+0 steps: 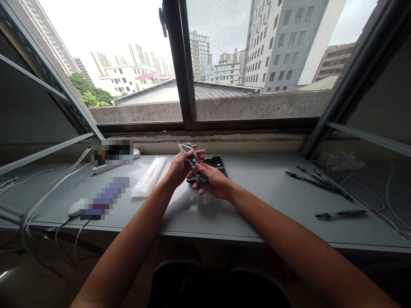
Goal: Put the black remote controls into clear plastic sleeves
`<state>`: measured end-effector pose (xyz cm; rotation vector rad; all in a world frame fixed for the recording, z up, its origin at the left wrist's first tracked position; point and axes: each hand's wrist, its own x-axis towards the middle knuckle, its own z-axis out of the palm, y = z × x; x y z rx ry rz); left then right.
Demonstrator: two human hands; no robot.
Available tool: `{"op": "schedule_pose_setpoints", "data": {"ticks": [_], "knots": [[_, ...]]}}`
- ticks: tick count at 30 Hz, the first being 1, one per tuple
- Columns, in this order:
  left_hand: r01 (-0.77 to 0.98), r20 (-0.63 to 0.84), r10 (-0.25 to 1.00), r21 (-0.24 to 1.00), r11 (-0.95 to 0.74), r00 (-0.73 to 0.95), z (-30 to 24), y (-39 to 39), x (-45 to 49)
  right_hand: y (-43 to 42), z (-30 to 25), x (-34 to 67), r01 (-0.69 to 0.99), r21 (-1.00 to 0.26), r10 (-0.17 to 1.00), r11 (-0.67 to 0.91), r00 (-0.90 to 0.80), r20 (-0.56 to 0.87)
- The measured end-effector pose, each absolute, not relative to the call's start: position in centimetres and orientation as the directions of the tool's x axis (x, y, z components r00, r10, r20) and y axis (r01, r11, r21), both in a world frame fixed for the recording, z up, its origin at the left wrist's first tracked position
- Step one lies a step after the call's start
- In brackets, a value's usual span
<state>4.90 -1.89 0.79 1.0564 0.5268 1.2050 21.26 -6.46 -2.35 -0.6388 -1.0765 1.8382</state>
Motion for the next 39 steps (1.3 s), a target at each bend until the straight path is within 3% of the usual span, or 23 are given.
{"op": "schedule_pose_setpoints", "data": {"ticks": [6,13,19,28,35,39], "knots": [[-0.494,0.204,0.97,0.862,-0.113,0.134,0.5,-1.0,4.6,-6.9,-2.3,21.3,-0.395,-0.885,0.83,-0.245,-0.558,0.018],[-0.42,0.049,0.999,0.907,-0.038,0.016,0.5,-0.1,3.6,-7.0,-2.8,21.0,-0.261,-0.942,0.833,-0.21,-0.552,-0.033],[-0.378,0.03,0.997,0.926,-0.002,0.067,0.8,-0.2,3.3,-7.1,-2.9,21.2,-0.166,-0.957,0.78,-0.238,-0.62,-0.086],[-0.414,0.046,0.975,0.909,0.049,0.217,1.0,-0.5,3.2,-7.5,-2.5,21.0,-0.227,-0.949,0.831,-0.218,-0.553,-0.059],[-0.428,0.089,0.983,0.904,-0.013,0.158,0.9,-0.2,3.1,-7.4,-2.5,21.0,-0.226,-0.951,0.848,-0.213,-0.527,-0.065],[-0.405,0.058,0.972,0.913,0.041,0.23,0.8,-0.3,3.1,-7.4,-2.4,21.1,-0.257,-0.946,0.858,-0.196,-0.512,-0.039]]}}
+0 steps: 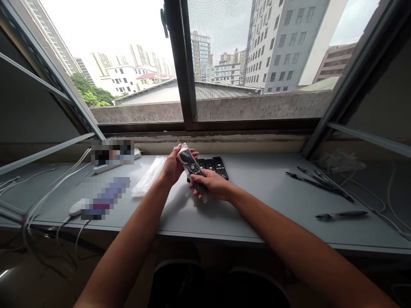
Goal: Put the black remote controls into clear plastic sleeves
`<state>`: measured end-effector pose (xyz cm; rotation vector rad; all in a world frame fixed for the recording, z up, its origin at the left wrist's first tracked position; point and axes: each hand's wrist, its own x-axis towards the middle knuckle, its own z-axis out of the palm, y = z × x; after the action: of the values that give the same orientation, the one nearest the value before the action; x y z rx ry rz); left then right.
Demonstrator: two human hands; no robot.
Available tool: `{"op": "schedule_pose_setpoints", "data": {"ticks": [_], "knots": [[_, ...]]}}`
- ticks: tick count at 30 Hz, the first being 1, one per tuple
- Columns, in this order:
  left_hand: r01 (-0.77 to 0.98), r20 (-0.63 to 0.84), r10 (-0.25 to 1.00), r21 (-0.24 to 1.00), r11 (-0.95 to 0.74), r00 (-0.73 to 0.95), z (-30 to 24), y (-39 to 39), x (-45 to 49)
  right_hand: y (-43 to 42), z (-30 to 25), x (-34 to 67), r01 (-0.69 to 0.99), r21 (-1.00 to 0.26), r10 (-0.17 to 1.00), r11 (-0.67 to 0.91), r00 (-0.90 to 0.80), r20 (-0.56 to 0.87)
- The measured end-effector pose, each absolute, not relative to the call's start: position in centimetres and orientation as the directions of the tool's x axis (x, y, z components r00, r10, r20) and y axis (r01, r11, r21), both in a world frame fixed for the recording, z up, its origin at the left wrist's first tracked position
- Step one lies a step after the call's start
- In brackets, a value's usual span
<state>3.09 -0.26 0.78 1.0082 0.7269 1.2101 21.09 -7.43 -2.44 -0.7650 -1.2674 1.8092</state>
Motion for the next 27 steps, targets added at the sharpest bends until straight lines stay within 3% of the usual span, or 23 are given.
{"op": "schedule_pose_setpoints", "data": {"ticks": [4,12,18,27], "knots": [[-0.368,0.064,0.958,0.929,0.046,0.28,0.58,-0.39,3.25,-7.48,-2.07,21.08,-0.264,-0.945,0.867,-0.192,-0.496,-0.038],[-0.367,0.07,0.977,0.93,0.01,0.203,0.4,-0.01,3.15,-7.54,-1.97,21.15,-0.227,-0.951,0.857,-0.211,-0.511,-0.068],[-0.313,0.048,0.959,0.949,0.043,0.279,0.13,-0.1,3.15,-7.44,-1.97,21.13,-0.246,-0.95,0.873,-0.191,-0.485,-0.05],[-0.347,0.081,0.958,0.938,0.02,0.274,-0.07,0.03,3.25,-7.55,-1.75,21.13,-0.235,-0.946,0.861,-0.221,-0.503,-0.076]]}}
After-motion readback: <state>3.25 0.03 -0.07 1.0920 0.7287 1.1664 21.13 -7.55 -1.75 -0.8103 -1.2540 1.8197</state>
